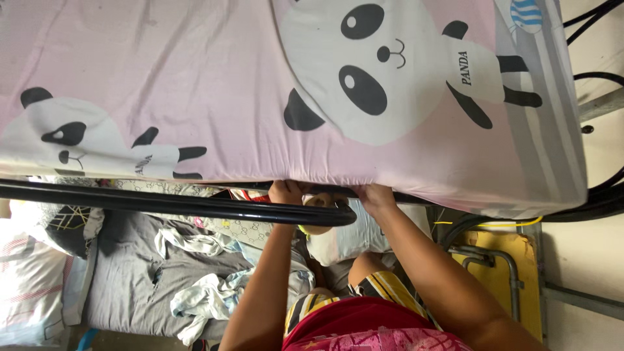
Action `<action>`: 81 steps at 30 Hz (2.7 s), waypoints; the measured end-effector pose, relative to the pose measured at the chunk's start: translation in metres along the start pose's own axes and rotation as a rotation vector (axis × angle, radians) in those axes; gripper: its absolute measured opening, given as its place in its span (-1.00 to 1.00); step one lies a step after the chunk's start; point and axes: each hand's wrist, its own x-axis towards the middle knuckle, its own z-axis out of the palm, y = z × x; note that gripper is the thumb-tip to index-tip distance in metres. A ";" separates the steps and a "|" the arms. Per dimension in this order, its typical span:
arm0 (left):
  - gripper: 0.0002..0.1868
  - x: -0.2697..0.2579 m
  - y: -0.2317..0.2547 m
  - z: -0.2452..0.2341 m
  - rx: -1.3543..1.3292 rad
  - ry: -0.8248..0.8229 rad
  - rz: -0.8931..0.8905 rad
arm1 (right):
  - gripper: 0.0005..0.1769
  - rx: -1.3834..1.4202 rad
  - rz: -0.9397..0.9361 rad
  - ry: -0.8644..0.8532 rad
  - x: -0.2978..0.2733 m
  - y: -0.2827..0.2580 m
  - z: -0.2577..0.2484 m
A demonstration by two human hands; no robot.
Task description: The person straightens a pink panda-themed bedsheet and arranges two matching pillows on a metal-frame bed. They also place a panda plush toy and a pink stuffed animal on the bed and tuck the sheet edges under the mattress.
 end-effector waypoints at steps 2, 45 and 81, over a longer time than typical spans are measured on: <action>-0.78 0.004 0.003 0.000 -0.094 -0.092 -0.196 | -0.73 -0.007 0.042 0.006 -0.007 -0.001 0.001; -0.43 -0.132 0.307 0.093 -1.177 -0.891 -1.062 | -0.29 0.305 -0.204 0.529 -0.079 -0.173 -0.153; -0.74 -0.133 0.062 -0.042 -0.967 -0.038 -0.963 | -0.66 -0.752 0.033 -0.266 -0.136 -0.017 -0.080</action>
